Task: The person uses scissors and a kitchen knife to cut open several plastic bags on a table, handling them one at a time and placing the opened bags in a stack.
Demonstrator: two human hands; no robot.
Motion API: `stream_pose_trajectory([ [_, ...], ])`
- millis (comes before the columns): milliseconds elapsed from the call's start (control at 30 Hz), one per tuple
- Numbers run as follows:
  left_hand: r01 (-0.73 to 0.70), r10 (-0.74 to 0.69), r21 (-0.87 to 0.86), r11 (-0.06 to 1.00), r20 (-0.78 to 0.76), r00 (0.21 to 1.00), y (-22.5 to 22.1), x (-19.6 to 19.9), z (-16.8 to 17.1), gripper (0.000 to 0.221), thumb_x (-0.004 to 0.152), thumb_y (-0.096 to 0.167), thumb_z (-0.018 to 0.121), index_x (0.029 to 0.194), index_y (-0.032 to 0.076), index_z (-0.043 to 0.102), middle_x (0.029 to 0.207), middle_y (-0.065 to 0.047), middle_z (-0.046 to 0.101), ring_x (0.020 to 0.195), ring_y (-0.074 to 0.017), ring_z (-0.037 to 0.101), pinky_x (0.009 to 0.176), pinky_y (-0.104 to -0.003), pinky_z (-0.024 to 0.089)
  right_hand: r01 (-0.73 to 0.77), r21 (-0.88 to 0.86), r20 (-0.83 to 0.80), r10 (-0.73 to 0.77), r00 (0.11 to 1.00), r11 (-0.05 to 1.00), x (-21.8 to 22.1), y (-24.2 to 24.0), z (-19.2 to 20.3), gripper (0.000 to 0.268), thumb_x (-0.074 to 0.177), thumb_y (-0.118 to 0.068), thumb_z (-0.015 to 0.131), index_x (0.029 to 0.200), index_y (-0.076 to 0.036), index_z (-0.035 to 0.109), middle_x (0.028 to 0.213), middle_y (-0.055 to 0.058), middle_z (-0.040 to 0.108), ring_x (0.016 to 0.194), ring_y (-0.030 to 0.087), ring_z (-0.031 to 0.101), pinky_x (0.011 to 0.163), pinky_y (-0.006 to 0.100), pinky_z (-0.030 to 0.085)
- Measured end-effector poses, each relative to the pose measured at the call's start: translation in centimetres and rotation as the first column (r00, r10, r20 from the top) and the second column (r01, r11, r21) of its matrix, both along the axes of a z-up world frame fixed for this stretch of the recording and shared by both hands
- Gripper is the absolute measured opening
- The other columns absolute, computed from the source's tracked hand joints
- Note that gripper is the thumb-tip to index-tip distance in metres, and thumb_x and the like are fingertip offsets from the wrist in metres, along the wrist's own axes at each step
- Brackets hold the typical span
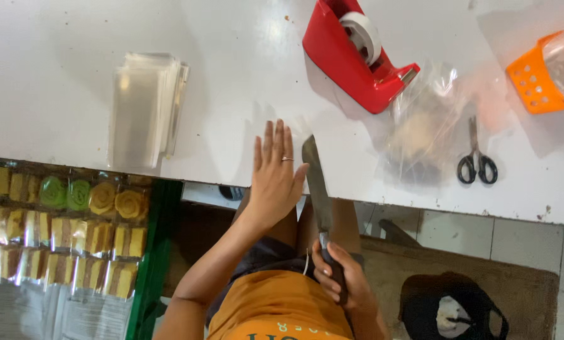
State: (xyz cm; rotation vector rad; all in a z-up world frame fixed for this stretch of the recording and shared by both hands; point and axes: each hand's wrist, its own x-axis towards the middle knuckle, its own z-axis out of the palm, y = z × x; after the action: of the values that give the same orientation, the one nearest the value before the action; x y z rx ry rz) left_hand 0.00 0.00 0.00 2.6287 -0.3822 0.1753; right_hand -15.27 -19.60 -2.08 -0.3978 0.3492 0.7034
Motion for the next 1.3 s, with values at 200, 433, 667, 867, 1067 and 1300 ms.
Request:
stream_pose_trajectory([
  [200, 0.0, -0.035, 0.222, 0.975, 0.153, 0.988, -1.1, 0.6, -2.2, 0.07, 0.109, 0.042, 0.035, 0.16, -0.006, 0.027, 0.168, -0.025, 0.023, 0.158, -0.0392, 0.018, 0.129, -0.056, 0.015, 0.034, 0.036, -0.15, -0.028, 0.988, 0.999, -1.1, -0.9, -1.1, 0.031, 0.107, -0.025, 0.048, 0.121, 0.003, 0.051, 0.068, 0.007, 0.039, 0.035, 0.013, 0.031, 0.027, 0.028, 0.035],
  [433, -0.055, 0.013, 0.299, 0.953, 0.14, 0.99, -1.1, 0.7, -1.9, 0.07, 0.107, 0.04, 0.031, 0.16, -0.005, 0.028, 0.169, -0.024, 0.022, 0.159, -0.0372, 0.017, 0.128, -0.059, 0.013, -0.08, 0.119, 0.039, 0.076, 0.996, 0.99, 5.6, -1.0, -3.2, 0.031, 0.111, -0.025, 0.047, 0.122, 0.004, 0.048, 0.076, 0.005, 0.049, 0.045, 0.012, 0.049, 0.035, 0.027, 0.049],
  [667, 0.0, -0.038, 0.272, 0.962, 0.136, 0.99, -0.8, 1.1, -1.3, 0.063, 0.109, 0.038, 0.028, 0.162, 0.003, 0.034, 0.171, -0.012, 0.029, 0.159, -0.0262, 0.021, 0.124, -0.066, 0.006, -0.088, -0.15, -0.235, 0.051, 0.971, 0.985, -1.4, -6.3, -1.9, 0.028, 0.106, -0.027, 0.051, 0.11, 0.001, 0.051, 0.066, 0.007, 0.042, 0.034, 0.012, 0.032, 0.026, 0.029, 0.032],
  [867, -0.012, -0.038, 0.399, 0.917, 0.118, 0.992, -0.7, 0.9, -2.1, 0.075, 0.105, 0.048, 0.026, 0.163, 0.001, 0.023, 0.172, -0.017, 0.018, 0.161, -0.0326, 0.012, 0.126, -0.066, 0.005, -0.086, 0.037, -0.023, 0.087, 0.996, 0.996, 4.6, -4.6, -3.7, 0.032, 0.109, -0.032, 0.047, 0.119, -0.002, 0.049, 0.07, 0.003, 0.041, 0.038, 0.009, 0.033, 0.026, 0.024, 0.034],
  [1067, 0.04, -0.099, 0.285, 0.958, 0.198, 0.975, 0.2, 0.6, -1.8, 0.072, 0.105, 0.043, 0.032, 0.161, -0.001, 0.03, 0.17, -0.02, 0.024, 0.16, -0.0351, 0.017, 0.123, -0.07, 0.008, -0.012, -0.087, 0.161, 0.026, 0.987, 0.996, 6.8, -3.6, 0.5, 0.03, 0.109, -0.031, 0.048, 0.111, -0.001, 0.047, 0.068, 0.004, 0.041, 0.035, 0.009, 0.029, 0.025, 0.026, 0.03],
  [1300, 0.369, -0.368, -0.041, 0.929, 0.025, 0.93, 4.1, -0.4, -0.3, 0.122, 0.078, 0.091, 0.033, 0.166, 0.012, 0.005, 0.175, -0.019, 0.002, 0.164, -0.0337, 0.004, 0.127, -0.058, -0.014, 0.046, -0.086, 0.001, -0.046, 0.999, 0.995, 2.8, -5.9, -3.0, 0.032, 0.11, -0.035, 0.043, 0.113, -0.004, 0.048, 0.067, 0.004, 0.041, 0.035, 0.013, 0.03, 0.026, 0.028, 0.034],
])
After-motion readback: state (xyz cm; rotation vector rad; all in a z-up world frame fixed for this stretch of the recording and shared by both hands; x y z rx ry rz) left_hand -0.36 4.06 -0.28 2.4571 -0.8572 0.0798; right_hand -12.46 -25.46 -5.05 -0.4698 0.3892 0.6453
